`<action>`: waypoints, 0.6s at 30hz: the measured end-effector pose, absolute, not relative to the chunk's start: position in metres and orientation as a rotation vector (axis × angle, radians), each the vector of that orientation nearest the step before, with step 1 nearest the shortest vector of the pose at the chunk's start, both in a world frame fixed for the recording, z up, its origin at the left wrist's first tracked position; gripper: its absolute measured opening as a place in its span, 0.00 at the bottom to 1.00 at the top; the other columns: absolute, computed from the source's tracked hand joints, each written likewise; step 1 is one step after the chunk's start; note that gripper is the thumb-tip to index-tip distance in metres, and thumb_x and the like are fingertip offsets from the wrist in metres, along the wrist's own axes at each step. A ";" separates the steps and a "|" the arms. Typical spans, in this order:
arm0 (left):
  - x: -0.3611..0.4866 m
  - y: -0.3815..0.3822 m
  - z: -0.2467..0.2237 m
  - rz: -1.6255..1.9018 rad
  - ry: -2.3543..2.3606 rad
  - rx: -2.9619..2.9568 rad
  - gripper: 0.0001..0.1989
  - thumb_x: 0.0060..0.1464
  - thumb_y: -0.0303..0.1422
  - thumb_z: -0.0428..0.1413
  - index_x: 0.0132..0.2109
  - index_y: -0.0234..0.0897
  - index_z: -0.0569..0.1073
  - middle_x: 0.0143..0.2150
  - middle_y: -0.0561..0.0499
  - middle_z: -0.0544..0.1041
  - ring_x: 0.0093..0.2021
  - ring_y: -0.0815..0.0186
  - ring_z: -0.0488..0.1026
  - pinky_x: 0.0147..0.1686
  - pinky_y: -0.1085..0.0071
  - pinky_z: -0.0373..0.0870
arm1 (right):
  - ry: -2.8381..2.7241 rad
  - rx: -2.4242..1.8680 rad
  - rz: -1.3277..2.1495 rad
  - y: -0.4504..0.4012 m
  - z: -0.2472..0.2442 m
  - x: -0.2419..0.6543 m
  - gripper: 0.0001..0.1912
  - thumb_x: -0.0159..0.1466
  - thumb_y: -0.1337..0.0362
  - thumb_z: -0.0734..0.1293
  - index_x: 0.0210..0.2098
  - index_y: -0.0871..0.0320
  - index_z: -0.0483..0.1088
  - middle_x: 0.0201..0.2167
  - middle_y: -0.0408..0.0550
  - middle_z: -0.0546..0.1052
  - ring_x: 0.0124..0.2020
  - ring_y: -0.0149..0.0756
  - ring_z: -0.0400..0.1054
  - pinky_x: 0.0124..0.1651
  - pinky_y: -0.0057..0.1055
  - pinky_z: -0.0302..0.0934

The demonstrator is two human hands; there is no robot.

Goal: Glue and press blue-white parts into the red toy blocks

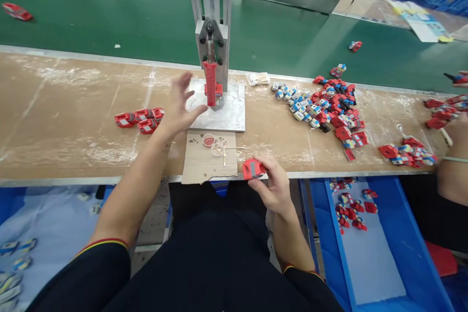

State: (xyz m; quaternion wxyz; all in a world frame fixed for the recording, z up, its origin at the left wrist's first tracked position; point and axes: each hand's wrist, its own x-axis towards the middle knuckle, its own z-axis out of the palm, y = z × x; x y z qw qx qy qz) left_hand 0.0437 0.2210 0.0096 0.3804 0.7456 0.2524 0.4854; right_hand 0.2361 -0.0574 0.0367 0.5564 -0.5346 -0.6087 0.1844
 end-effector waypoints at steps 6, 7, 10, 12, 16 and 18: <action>-0.015 0.040 0.030 0.940 0.561 1.527 0.29 0.60 0.57 0.64 0.63 0.53 0.74 0.58 0.44 0.80 0.49 0.53 0.84 0.48 0.56 0.83 | -1.853 -1.186 0.350 -0.046 0.043 0.205 0.28 0.71 0.64 0.71 0.69 0.49 0.67 0.47 0.52 0.81 0.45 0.42 0.78 0.47 0.38 0.76; -0.015 0.021 0.028 0.939 0.584 1.479 0.26 0.61 0.53 0.65 0.61 0.49 0.76 0.57 0.43 0.81 0.49 0.54 0.84 0.48 0.58 0.83 | -1.897 -1.174 0.308 -0.041 0.040 0.197 0.26 0.72 0.65 0.70 0.68 0.51 0.68 0.46 0.53 0.81 0.44 0.42 0.78 0.46 0.37 0.76; -0.007 0.000 0.017 1.012 0.724 1.344 0.13 0.66 0.41 0.64 0.54 0.42 0.79 0.53 0.43 0.83 0.50 0.56 0.83 0.48 0.64 0.83 | -1.953 -1.156 0.229 -0.031 0.029 0.181 0.25 0.72 0.64 0.70 0.67 0.55 0.68 0.45 0.54 0.82 0.42 0.41 0.77 0.44 0.36 0.76; -0.007 0.007 0.013 1.055 0.805 1.225 0.09 0.65 0.39 0.63 0.49 0.43 0.81 0.51 0.45 0.84 0.50 0.57 0.83 0.46 0.64 0.82 | -1.954 -1.149 0.241 -0.027 0.026 0.184 0.25 0.73 0.59 0.71 0.67 0.54 0.67 0.46 0.54 0.81 0.44 0.42 0.78 0.45 0.37 0.76; -0.024 0.043 0.022 1.136 0.862 0.931 0.07 0.60 0.40 0.64 0.36 0.43 0.80 0.40 0.49 0.85 0.33 0.63 0.79 0.31 0.67 0.75 | -1.719 -1.258 0.187 -0.009 0.034 0.227 0.19 0.73 0.55 0.71 0.61 0.50 0.72 0.46 0.52 0.78 0.45 0.43 0.76 0.42 0.38 0.74; -0.031 0.070 0.030 1.179 0.878 0.987 0.16 0.61 0.44 0.61 0.28 0.41 0.75 0.31 0.49 0.82 0.24 0.65 0.72 0.25 0.68 0.66 | -1.522 -1.307 0.178 0.012 0.044 0.252 0.15 0.72 0.57 0.70 0.57 0.49 0.74 0.44 0.50 0.77 0.41 0.39 0.74 0.38 0.36 0.71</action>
